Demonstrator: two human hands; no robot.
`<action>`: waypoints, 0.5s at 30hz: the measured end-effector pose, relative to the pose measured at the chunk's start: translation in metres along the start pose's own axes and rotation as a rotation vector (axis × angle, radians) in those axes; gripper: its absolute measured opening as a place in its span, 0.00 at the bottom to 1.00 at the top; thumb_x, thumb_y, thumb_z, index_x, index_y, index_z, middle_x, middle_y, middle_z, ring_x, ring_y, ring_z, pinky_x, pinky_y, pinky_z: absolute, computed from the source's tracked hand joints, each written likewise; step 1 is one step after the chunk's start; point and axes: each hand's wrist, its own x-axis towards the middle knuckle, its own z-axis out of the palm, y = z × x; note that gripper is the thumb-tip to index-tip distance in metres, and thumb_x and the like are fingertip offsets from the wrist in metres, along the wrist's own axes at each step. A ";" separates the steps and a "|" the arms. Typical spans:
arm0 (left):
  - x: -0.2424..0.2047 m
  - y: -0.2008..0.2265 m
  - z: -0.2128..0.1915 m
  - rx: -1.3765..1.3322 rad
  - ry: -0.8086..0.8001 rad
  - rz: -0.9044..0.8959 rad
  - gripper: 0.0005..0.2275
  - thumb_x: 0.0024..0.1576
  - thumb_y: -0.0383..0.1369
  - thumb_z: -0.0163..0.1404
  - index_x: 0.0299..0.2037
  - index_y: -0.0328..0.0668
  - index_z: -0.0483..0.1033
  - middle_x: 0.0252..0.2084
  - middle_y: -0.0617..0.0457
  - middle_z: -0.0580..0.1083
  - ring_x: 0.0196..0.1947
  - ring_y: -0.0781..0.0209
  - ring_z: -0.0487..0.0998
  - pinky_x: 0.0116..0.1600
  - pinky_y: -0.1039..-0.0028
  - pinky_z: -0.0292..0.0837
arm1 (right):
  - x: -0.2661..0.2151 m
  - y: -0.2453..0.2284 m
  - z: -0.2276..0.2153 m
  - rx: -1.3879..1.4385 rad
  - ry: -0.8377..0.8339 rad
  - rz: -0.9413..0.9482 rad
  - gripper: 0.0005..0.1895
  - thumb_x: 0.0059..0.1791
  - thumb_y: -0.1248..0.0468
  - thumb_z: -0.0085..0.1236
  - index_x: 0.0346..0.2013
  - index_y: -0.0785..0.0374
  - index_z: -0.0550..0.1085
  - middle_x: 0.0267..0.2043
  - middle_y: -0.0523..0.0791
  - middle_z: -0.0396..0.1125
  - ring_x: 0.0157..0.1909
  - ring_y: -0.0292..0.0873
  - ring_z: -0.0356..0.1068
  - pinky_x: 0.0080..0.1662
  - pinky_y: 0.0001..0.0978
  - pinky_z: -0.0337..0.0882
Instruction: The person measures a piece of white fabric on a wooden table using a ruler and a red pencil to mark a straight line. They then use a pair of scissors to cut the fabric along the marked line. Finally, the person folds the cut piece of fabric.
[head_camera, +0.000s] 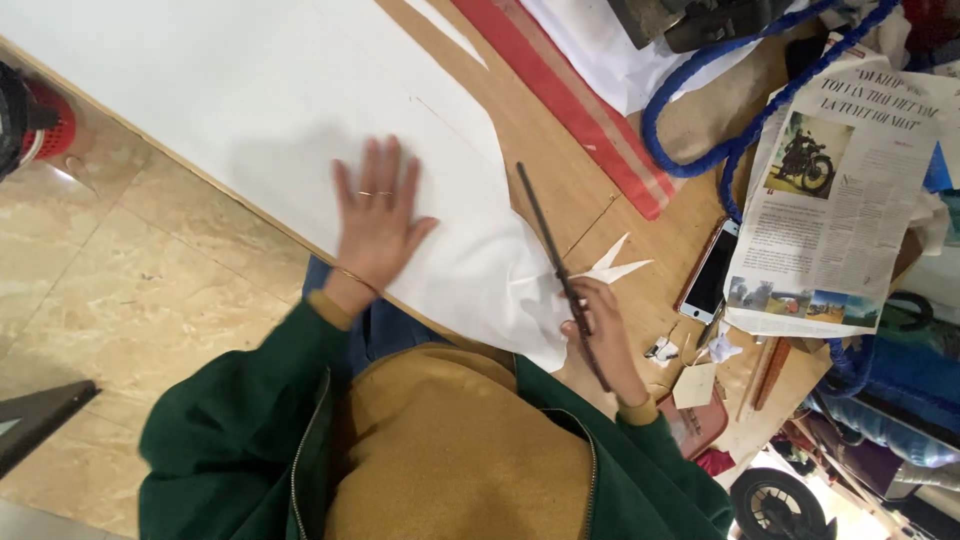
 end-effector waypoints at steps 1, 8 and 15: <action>0.000 0.012 0.010 0.026 0.070 0.032 0.28 0.63 0.49 0.51 0.68 0.39 0.68 0.76 0.35 0.55 0.77 0.34 0.47 0.72 0.33 0.40 | -0.003 0.017 -0.008 -0.027 -0.018 0.015 0.30 0.47 0.49 0.64 0.57 0.63 0.72 0.59 0.55 0.64 0.59 0.59 0.67 0.57 0.49 0.67; 0.006 0.068 0.098 -0.039 0.028 0.061 0.24 0.62 0.58 0.44 0.58 0.51 0.69 0.57 0.48 0.66 0.61 0.46 0.68 0.59 0.47 0.59 | 0.022 -0.028 -0.064 0.342 -0.228 0.274 0.24 0.53 0.62 0.50 0.64 0.66 0.68 0.39 0.51 0.70 0.25 0.33 0.64 0.30 0.23 0.65; 0.012 0.063 0.100 -0.007 0.194 0.098 0.10 0.63 0.43 0.49 0.49 0.54 0.74 0.47 0.56 0.68 0.51 0.54 0.68 0.51 0.59 0.60 | 0.044 -0.066 -0.100 0.349 -0.548 0.218 0.40 0.53 0.36 0.34 0.63 0.66 0.68 0.36 0.48 0.65 0.26 0.35 0.62 0.31 0.27 0.63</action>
